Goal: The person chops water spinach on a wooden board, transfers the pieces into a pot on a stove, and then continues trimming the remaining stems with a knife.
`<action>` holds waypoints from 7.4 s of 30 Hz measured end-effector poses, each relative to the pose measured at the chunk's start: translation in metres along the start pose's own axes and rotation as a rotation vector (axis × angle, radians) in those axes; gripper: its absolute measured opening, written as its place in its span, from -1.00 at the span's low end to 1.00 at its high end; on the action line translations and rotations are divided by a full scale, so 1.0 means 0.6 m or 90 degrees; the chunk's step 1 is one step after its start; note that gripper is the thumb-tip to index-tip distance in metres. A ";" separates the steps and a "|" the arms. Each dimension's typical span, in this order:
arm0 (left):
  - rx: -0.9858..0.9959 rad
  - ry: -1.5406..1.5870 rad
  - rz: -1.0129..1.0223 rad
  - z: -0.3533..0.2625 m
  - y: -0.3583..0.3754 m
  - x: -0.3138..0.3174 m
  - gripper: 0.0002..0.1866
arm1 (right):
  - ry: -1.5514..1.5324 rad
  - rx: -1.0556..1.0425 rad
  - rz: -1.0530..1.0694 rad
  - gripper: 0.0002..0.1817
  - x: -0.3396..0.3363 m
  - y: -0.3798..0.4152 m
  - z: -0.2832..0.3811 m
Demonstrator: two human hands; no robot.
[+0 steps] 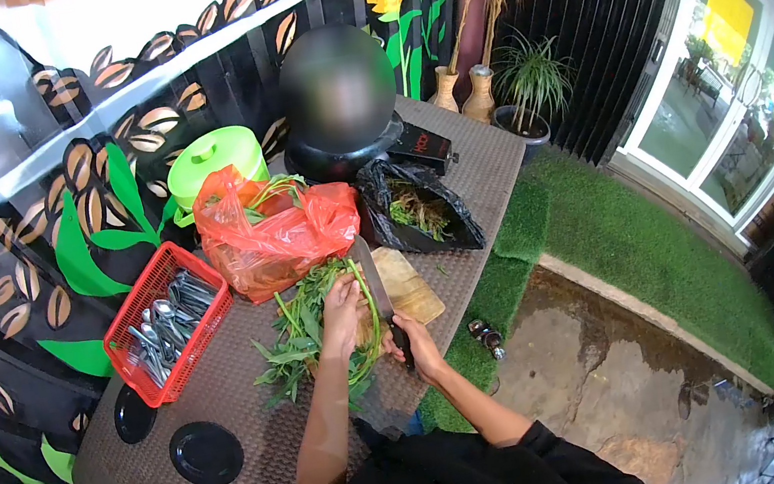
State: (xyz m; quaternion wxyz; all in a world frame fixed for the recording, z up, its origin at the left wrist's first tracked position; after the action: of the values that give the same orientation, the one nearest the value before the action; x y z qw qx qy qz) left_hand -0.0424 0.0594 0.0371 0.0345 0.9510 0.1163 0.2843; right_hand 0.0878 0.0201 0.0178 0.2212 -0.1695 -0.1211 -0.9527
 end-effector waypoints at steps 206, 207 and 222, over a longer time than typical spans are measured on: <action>0.136 -0.146 -0.088 -0.043 0.007 0.015 -0.63 | -0.035 0.176 0.034 -0.76 0.008 0.022 0.054; 0.137 -0.137 -0.086 -0.042 0.007 0.012 -0.63 | -0.036 0.176 0.034 -0.76 0.002 0.019 0.049; 0.000 0.059 -0.067 -0.003 0.007 -0.001 -0.57 | 0.377 -0.184 -0.119 -0.57 -0.031 0.000 0.080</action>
State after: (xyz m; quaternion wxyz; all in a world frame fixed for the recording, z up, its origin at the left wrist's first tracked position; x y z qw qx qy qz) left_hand -0.0428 0.0549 0.0391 0.0440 0.9295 0.1677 0.3255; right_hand 0.1165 0.0416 0.0550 0.1320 0.0969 0.0697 -0.9840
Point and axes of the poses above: each hand's wrist, its own y-axis away from the middle knuckle, its own x-axis out of the palm, z = x × y, the point moved 8 cm from there along -y, towards the middle knuckle, and after that the axes turned 8 degrees about y, right-handed, at the moved point
